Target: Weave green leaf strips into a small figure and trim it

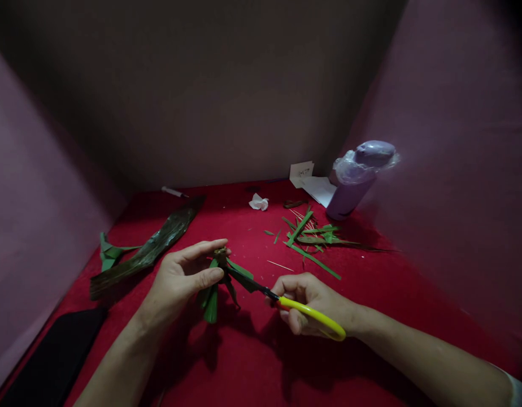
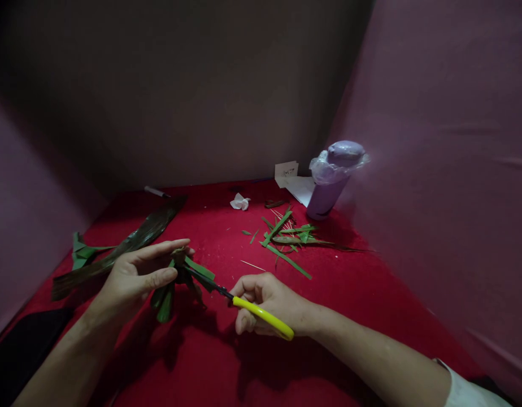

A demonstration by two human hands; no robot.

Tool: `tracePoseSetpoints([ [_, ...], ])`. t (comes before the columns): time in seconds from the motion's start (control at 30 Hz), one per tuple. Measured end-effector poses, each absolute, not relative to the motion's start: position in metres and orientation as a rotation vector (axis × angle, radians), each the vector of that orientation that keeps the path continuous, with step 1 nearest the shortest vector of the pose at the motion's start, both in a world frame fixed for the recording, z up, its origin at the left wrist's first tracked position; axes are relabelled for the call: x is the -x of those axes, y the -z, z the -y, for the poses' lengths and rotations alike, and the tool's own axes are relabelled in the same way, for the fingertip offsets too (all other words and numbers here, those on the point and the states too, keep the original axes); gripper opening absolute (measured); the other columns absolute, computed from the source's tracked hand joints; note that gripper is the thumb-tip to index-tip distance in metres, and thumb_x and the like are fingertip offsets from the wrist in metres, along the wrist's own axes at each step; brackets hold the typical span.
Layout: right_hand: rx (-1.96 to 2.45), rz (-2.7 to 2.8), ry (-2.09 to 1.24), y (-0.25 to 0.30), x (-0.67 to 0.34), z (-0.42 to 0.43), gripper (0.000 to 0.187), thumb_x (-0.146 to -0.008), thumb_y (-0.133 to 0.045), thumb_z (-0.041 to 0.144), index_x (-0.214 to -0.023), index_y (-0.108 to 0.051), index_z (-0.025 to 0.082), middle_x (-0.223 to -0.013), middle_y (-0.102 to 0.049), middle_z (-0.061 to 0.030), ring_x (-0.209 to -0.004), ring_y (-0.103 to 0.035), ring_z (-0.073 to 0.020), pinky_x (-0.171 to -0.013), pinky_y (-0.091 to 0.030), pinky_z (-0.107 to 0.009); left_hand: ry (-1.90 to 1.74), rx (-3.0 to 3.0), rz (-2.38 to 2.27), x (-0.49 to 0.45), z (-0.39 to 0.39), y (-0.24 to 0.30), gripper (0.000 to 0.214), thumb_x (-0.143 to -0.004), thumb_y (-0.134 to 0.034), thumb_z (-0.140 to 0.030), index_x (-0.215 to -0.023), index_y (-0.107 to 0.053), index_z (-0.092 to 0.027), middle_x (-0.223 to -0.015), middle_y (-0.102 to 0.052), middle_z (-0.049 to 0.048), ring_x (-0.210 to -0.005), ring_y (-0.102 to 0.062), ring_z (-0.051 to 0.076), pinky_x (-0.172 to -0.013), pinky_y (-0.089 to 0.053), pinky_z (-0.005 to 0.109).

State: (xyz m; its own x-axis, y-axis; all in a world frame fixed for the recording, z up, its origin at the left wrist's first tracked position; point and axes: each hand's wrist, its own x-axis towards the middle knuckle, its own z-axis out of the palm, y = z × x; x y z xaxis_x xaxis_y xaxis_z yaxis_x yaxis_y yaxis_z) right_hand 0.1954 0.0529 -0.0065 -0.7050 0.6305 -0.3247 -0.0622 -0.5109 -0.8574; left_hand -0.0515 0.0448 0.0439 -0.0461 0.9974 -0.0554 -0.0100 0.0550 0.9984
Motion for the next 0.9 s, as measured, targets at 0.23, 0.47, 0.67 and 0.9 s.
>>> tracePoseSetpoints([
  [0.23, 0.915, 1.138, -2.316, 0.005, -0.193, -0.054, 0.034, -0.055, -0.082, 0.018, -0.077, -0.056, 0.015, -0.048, -0.061, 0.0067, -0.027, -0.037, -0.0011, -0.026, -0.027, -0.011, -1.199, -1.108, -1.207, 0.053, -0.046, -0.041, 0.04, -0.06, -0.082, -0.018, -0.099, -0.075, -0.026, -0.093, -0.075, 0.003, -0.083, -0.067, 0.016, -0.073, -0.054, 0.022],
  [0.47, 0.85, 1.272, -2.282, 0.008, -0.197, -0.054, 0.035, -0.06, -0.082, 0.024, -0.081, -0.054, 0.016, -0.052, -0.06, 0.0081, -0.032, -0.04, -0.0009, -0.031, -0.031, -0.011, -1.221, -1.072, -1.205, 0.051, -0.045, -0.041, 0.039, -0.06, -0.082, -0.017, -0.098, -0.075, -0.023, -0.091, -0.075, 0.0042, -0.081, -0.068, 0.016, -0.071, -0.054, 0.022],
  [0.67, 0.729, 1.44, -2.219, 0.006, -0.201, -0.057, 0.045, -0.061, -0.084, 0.03, -0.09, -0.055, 0.014, -0.064, -0.058, 0.0054, -0.053, -0.051, -0.0035, -0.051, -0.039, -0.015, -1.309, -1.01, -1.138, 0.05, -0.044, -0.044, 0.037, -0.06, -0.081, -0.016, -0.096, -0.075, -0.021, -0.091, -0.075, 0.0062, -0.081, -0.068, 0.017, -0.073, -0.055, 0.023],
  [0.9, 0.687, 1.51, -2.256, -0.002, -0.214, -0.065, 0.046, -0.058, -0.087, 0.03, -0.09, -0.058, 0.013, -0.064, -0.055, 0.0048, -0.052, -0.047, -0.0036, -0.049, -0.036, -0.015, -1.454, -0.861, -1.043, 0.052, -0.041, -0.053, 0.031, -0.067, -0.074, -0.013, -0.097, -0.073, -0.016, -0.093, -0.074, 0.008, -0.081, -0.067, 0.016, -0.076, -0.055, 0.022],
])
